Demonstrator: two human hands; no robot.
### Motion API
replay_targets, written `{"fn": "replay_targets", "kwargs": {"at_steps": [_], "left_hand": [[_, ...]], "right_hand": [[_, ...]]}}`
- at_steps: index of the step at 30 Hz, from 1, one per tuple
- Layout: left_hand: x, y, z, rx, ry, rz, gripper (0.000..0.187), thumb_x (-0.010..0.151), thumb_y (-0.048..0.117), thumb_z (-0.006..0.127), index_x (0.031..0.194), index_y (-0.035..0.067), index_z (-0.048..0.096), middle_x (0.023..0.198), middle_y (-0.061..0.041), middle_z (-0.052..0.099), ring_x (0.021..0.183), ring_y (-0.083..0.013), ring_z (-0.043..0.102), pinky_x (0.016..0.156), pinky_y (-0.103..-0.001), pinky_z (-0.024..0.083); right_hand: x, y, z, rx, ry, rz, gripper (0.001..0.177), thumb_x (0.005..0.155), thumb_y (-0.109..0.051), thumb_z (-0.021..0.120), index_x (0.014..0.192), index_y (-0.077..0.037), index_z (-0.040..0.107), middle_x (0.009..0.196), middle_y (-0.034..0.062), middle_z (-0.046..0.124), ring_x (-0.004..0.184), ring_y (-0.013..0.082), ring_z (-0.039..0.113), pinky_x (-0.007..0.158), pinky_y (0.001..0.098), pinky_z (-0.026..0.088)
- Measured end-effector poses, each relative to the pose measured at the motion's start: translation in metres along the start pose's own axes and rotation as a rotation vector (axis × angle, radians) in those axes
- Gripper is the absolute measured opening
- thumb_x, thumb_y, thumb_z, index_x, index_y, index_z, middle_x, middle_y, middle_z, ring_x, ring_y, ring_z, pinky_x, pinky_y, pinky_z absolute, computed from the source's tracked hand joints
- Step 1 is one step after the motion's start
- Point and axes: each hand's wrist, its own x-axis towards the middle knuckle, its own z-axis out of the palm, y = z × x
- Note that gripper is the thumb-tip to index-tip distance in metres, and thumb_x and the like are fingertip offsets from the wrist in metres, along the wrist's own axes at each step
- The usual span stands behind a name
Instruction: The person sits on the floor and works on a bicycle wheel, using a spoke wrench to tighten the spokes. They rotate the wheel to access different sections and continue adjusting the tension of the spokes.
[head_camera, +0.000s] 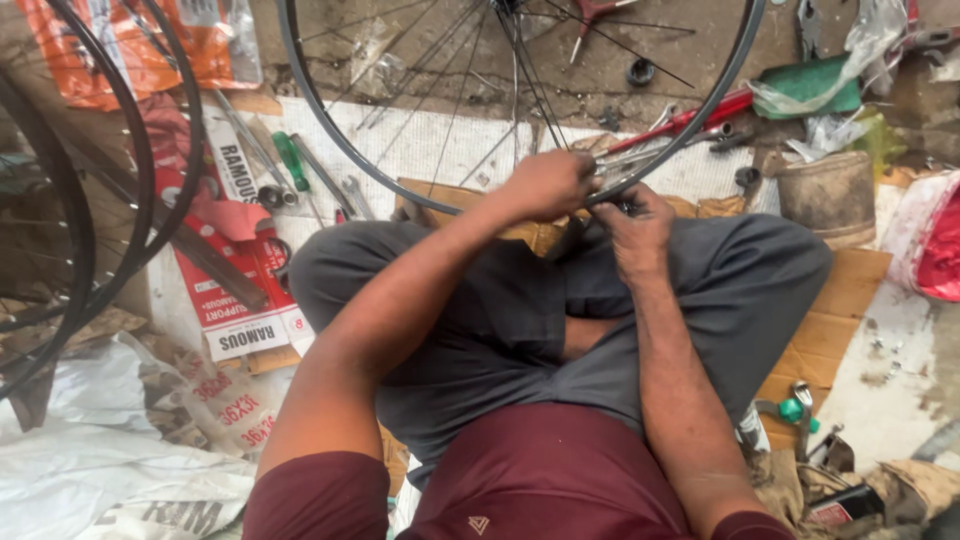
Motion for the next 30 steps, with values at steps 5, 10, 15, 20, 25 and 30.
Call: {"fn": "replay_targets", "kwargs": {"at_steps": [5,10,15,20,25,30], "left_hand": [[0.001,0.0,-0.011,-0.278,-0.063,0.117,0.037,0.094,0.038,0.058,0.103,0.004,0.068,0.093,-0.021,0.072,0.09,-0.0393,0.071,0.08,-0.05,0.053],[-0.011,0.023,-0.016,-0.105,0.022,-0.02,0.039,0.1,0.041,0.059,0.099,0.004,0.071,0.096,-0.023,0.072,0.094,-0.042,0.067,0.081,-0.052,0.051],[-0.006,0.006,-0.028,-0.399,-0.084,0.159,0.032,0.094,0.031,0.06,0.105,0.002,0.067,0.095,-0.02,0.075,0.091,-0.0365,0.073,0.08,-0.048,0.055],[-0.002,0.013,-0.008,-0.091,-0.026,-0.005,0.041,0.101,0.041,0.056,0.101,0.003,0.071,0.097,-0.021,0.072,0.094,-0.0395,0.068,0.082,-0.051,0.051],[-0.001,-0.004,-0.011,-0.271,-0.059,0.131,0.036,0.096,0.037,0.056,0.105,0.004,0.069,0.096,-0.018,0.075,0.092,-0.0365,0.072,0.081,-0.049,0.054],[-0.002,0.008,-0.009,-0.104,-0.039,-0.042,0.042,0.099,0.044,0.055,0.099,0.006,0.072,0.095,-0.019,0.072,0.092,-0.0389,0.068,0.081,-0.051,0.051]], "right_hand": [[-0.001,0.005,-0.008,-0.005,-0.022,-0.042,0.014,0.091,0.011,0.07,0.102,0.002,0.069,0.096,0.0043,0.072,0.085,0.0086,0.066,0.077,0.0206,0.055],[-0.001,0.006,-0.009,-0.047,0.001,-0.045,0.014,0.089,0.011,0.071,0.1,0.002,0.069,0.093,0.0044,0.071,0.081,0.0083,0.066,0.073,0.0208,0.054],[-0.002,0.007,-0.01,-0.009,0.011,-0.036,0.012,0.09,0.01,0.071,0.098,0.001,0.068,0.09,0.0049,0.072,0.076,0.0082,0.066,0.07,0.0215,0.055],[0.0,0.013,-0.009,-0.037,0.021,-0.018,0.012,0.091,0.011,0.07,0.099,0.001,0.069,0.087,0.0035,0.07,0.071,0.0069,0.061,0.063,0.0211,0.049],[-0.001,0.011,-0.007,-0.012,-0.007,-0.043,0.012,0.092,0.01,0.072,0.1,0.001,0.069,0.088,0.0029,0.07,0.071,0.006,0.06,0.062,0.02,0.048],[0.0,0.012,-0.008,0.019,-0.028,-0.04,0.014,0.092,0.009,0.072,0.102,0.0,0.069,0.09,0.0023,0.072,0.074,0.0062,0.063,0.065,0.0198,0.05]]}}
